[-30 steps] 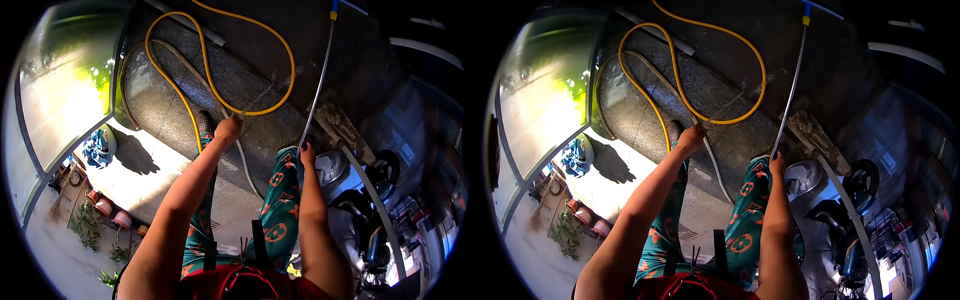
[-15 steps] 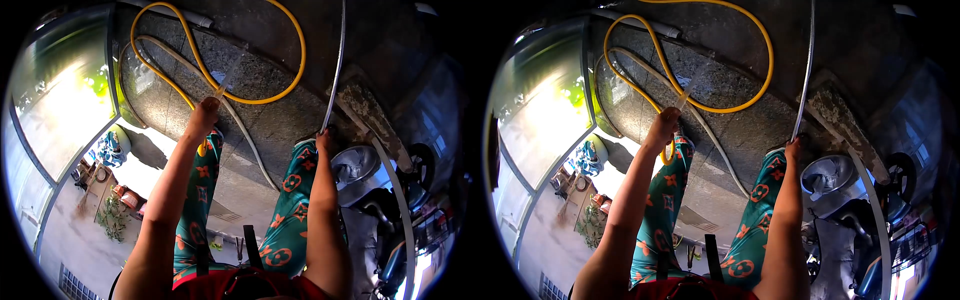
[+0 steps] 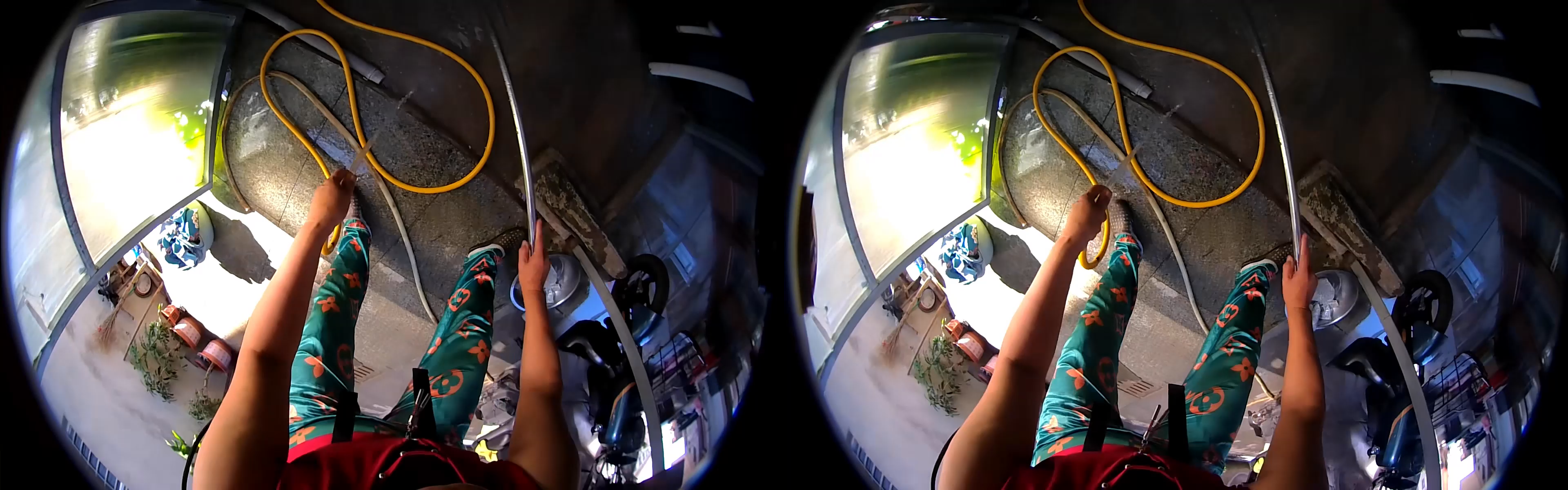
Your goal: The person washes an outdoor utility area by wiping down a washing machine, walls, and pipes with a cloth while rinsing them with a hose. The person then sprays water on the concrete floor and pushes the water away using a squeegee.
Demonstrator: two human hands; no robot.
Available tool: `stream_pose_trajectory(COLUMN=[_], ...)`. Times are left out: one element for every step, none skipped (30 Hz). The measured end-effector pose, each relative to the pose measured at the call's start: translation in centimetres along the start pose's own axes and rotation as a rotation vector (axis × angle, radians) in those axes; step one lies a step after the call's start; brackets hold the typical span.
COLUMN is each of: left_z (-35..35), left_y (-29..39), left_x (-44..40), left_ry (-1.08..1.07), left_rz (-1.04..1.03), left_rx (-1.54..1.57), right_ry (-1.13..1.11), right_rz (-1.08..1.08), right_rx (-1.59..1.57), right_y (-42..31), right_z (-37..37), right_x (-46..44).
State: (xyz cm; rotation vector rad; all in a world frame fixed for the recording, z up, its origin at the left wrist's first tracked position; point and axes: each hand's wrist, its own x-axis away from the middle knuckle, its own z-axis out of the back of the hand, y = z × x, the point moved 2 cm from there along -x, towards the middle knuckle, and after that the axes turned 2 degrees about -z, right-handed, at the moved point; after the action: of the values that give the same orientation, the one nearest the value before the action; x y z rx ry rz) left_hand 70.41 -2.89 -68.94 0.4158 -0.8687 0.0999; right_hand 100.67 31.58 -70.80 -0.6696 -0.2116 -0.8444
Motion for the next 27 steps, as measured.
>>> stream_pose_trajectory(left_z=[1.5,3.2,5.1,7.1,9.0,10.2,11.3,12.6,13.9,15.1,16.6,17.9,19.0,20.0,20.7,21.3,22.1,22.7,23.2,24.1,25.4,26.8,28.0,29.2,30.2,31.0,32.1], left_y=[-0.4,-0.5,0.0,0.2,0.5,-0.7,-1.8,-2.6,-3.6,-4.8,-5.4,-6.1,-6.7,-7.6,-8.6,-9.5,-10.0,-11.0,-12.0,-12.3,-12.1,-11.9,-11.7,-11.8,-12.1,-12.4,-12.0], left_x=[0.5,1.1,1.9,3.0,3.9,4.0,4.4,5.1,5.7,6.2,7.0,7.9,8.7,8.9,9.1,9.5,10.1,10.0,9.9,10.4,11.0,11.7,12.0,12.3,12.7,12.5,13.1], left_ry=[-0.007,-0.013,-0.02,-0.037,-0.055,-0.04,-0.006,0.031,0.065,0.066,0.076,0.08,0.085,0.093,0.103,0.111,0.117,0.133,0.142,0.143,0.145,0.123,0.118,0.112,0.097,0.083,0.097], left_rz=[0.009,0.018,0.028,0.071,0.113,0.093,0.066,0.04,0.015,0.021,0.024,0.029,0.032,0.006,-0.001,-0.006,-0.012,-0.043,-0.055,-0.067,-0.085,-0.093,-0.119,-0.144,-0.167,-0.171,-0.193], left_rx=[0.022,0.044,0.066,0.104,0.144,0.098,0.109,0.119,0.125,0.174,0.204,0.235,0.267,0.267,0.269,0.269,0.266,0.243,0.242,0.235,0.227,0.205,0.193,0.179,0.158,0.113,0.104], right_ry=[0.068,-0.024,-0.114,-0.113,-0.112,-0.127,-0.146,-0.17,-0.157,-0.143,-0.126,-0.066,-0.088,-0.109,-0.13,-0.156,-0.181,-0.197,-0.169,-0.144,-0.113,-0.204,-0.203,-0.204,-0.213,-0.139,-0.06], right_rz=[0.221,0.23,0.237,0.288,0.341,0.324,0.304,0.234,0.222,0.209,0.195,0.268,0.233,0.197,0.159,0.139,0.115,0.093,0.154,0.204,0.255,0.06,0.053,0.042,0.022,0.086,0.154], right_rx=[-0.017,-0.001,0.016,0.013,0.011,0.0,-0.009,0.065,0.073,0.083,0.093,0.071,0.08,0.091,0.1,0.168,0.234,0.294,0.308,0.322,0.336,0.522,0.569,0.613,0.656,0.661,0.671], right_y=[-2.2,-4.9,-7.8,-10.8,-14.0,-16.8,-19.2,-21.5,-23.5,-25.3,-26.9,-28.2,-29.1,-30.8,-32.3,-34.0,-35.8,-37.5,-37.3,-35.3,-36.8,-37.1,-36.9,-35.4,-33.1,-29.9,-27.3], right_z=[0.3,0.7,0.8,0.5,-0.1,-0.7,-1.3,-1.6,-1.5,-1.3,-1.1,-0.6,0.0,1.0,2.0,3.0,3.9,4.6,4.6,3.9,5.1,6.8,7.9,9.2,10.2,11.0,12.1], right_x=[-1.0,-2.1,-3.1,-4.2,-5.3,-6.3,-6.9,-7.2,-6.8,-6.4,-6.0,-5.0,-4.2,-3.3,-2.5,-2.0,-1.8,-1.7,-1.8,-2.2,-1.0,0.7,2.4,4.2,6.6,9.1,11.5])
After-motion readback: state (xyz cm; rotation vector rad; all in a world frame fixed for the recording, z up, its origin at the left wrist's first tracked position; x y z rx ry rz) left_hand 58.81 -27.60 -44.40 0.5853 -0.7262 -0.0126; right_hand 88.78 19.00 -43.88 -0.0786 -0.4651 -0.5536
